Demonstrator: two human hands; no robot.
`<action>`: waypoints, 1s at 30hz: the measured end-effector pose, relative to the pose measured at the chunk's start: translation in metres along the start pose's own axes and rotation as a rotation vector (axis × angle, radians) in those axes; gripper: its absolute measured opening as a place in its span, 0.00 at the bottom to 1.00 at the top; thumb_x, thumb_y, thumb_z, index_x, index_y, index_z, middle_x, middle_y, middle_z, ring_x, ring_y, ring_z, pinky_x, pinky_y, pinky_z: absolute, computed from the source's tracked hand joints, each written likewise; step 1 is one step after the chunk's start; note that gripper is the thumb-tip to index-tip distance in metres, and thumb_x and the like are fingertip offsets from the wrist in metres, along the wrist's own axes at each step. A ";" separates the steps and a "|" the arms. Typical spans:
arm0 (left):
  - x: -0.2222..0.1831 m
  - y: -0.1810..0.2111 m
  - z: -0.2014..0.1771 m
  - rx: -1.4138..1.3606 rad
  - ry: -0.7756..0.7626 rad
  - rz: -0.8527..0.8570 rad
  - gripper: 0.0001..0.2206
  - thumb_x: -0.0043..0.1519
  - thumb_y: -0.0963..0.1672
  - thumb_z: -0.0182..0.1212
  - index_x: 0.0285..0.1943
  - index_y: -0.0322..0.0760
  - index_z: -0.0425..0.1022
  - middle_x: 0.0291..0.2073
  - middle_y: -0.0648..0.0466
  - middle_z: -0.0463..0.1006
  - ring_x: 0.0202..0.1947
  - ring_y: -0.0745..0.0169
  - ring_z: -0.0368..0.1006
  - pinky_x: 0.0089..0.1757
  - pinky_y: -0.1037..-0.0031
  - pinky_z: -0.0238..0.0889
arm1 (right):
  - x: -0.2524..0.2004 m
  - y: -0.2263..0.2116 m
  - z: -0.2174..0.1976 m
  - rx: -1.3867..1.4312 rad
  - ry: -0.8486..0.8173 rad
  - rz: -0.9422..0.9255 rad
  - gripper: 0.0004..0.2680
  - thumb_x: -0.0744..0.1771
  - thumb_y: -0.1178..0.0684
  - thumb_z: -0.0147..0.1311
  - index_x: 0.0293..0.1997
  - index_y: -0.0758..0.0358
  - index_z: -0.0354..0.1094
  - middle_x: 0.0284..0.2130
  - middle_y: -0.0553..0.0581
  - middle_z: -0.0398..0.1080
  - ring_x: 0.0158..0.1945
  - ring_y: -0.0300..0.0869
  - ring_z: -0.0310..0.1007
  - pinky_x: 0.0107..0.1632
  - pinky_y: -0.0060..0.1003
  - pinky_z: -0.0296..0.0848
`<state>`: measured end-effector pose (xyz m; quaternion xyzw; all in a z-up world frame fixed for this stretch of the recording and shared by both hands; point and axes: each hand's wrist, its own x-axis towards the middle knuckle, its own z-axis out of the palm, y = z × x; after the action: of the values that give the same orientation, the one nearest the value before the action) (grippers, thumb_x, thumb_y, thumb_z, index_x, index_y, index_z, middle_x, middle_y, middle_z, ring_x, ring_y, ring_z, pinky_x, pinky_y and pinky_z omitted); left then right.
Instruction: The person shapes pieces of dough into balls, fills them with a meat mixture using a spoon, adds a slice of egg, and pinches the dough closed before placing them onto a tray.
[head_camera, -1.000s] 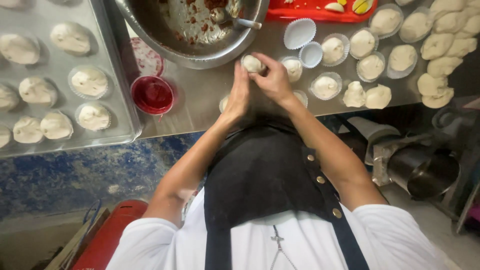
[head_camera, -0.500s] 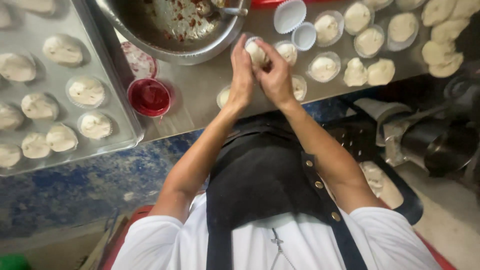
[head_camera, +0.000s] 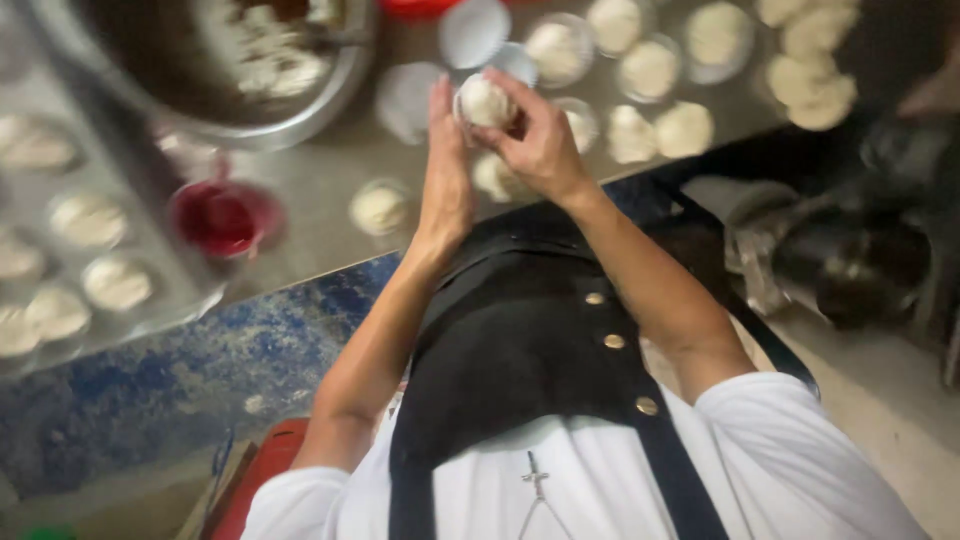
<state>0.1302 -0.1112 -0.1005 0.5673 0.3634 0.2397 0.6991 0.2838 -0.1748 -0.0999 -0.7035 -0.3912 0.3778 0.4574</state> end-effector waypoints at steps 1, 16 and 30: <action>-0.006 0.010 0.012 0.142 -0.003 0.024 0.34 0.77 0.57 0.28 0.84 0.30 0.40 0.83 0.39 0.39 0.84 0.48 0.32 0.76 0.64 0.29 | -0.006 0.013 -0.021 0.008 0.073 -0.040 0.21 0.68 0.62 0.65 0.69 0.64 0.62 0.53 0.63 0.76 0.51 0.44 0.78 0.51 0.36 0.80; -0.042 0.179 0.154 -0.070 -0.784 0.040 0.31 0.78 0.56 0.30 0.78 0.27 0.51 0.78 0.36 0.52 0.80 0.42 0.51 0.75 0.62 0.45 | -0.069 0.174 -0.238 -0.903 0.675 -0.163 0.19 0.67 0.52 0.65 0.65 0.65 0.66 0.59 0.71 0.66 0.63 0.61 0.67 0.63 0.49 0.68; 0.018 0.007 0.073 -0.596 -0.088 -0.483 0.30 0.70 0.57 0.41 0.74 0.36 0.59 0.66 0.41 0.68 0.63 0.51 0.66 0.59 0.57 0.60 | -0.066 0.034 -0.177 0.511 -0.011 0.243 0.12 0.67 0.56 0.65 0.53 0.64 0.67 0.46 0.55 0.74 0.49 0.37 0.75 0.53 0.33 0.77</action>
<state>0.1987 -0.1413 -0.0911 0.2471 0.3706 0.1386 0.8845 0.4212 -0.3045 -0.0680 -0.6051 -0.1988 0.5201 0.5690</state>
